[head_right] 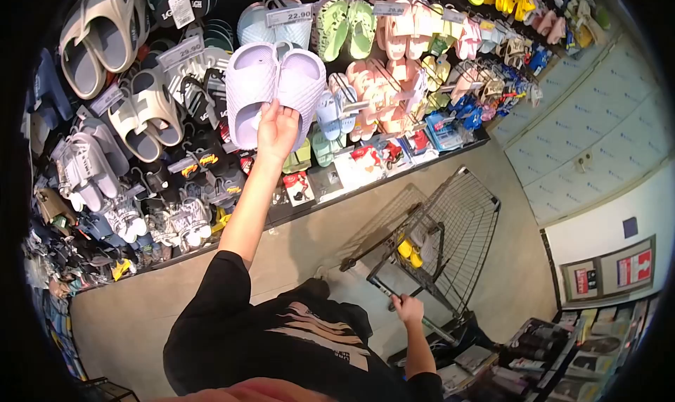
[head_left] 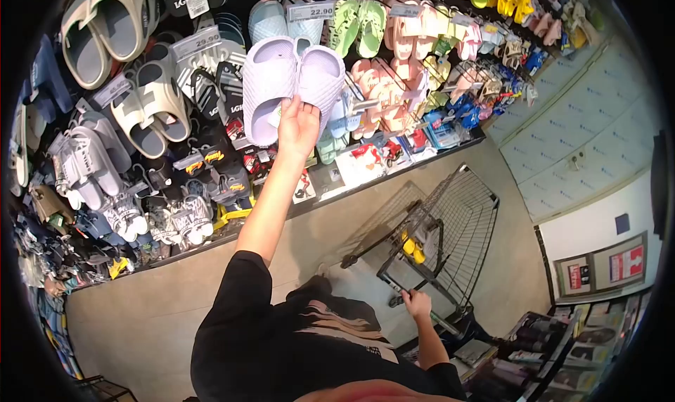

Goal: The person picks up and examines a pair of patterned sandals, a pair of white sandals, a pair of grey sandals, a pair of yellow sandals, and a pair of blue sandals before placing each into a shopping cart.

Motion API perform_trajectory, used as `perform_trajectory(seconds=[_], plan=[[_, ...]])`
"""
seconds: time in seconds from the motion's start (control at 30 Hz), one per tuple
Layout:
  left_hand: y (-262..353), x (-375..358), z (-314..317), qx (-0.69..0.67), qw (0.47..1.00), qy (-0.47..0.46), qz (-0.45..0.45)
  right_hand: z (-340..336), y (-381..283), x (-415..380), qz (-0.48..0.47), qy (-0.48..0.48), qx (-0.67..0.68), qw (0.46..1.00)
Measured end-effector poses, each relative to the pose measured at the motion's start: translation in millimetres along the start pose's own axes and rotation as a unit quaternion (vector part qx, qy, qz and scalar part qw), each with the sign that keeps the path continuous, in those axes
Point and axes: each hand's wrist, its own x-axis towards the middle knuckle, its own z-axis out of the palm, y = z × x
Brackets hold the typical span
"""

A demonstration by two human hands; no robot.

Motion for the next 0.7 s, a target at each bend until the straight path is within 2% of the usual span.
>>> perform_trajectory(seconds=[0.13,0.23,0.3,0.4,0.47,0.57,0.7], plan=[[-15,52,-5,-0.014,1.000,-0.019,0.019,-11,4,21,0.014,-0.033,0.013,0.999],[-21,87,-9,-0.005,0.999,-0.029,0.036,-15,7,38,0.007,-0.015,0.019,1.000],[-20,110,-22,-0.049,0.998,-0.029,0.013,-19,6,43,0.012,-0.016,0.037,0.999],[-20,124,-41,-0.060,0.998,-0.018,-0.002,-23,7,54,0.022,-0.031,0.015,0.999],[-21,125,-56,-0.049,0.999,-0.004,0.001,-19,12,64,0.002,0.003,-0.004,1.000],[-29,105,-17,-0.019,0.998,-0.008,0.054,-22,11,75,0.009,0.005,0.001,1.000],[-14,148,-48,-0.078,0.996,-0.019,0.031,-25,12,92,0.022,-0.010,0.012,1.000]])
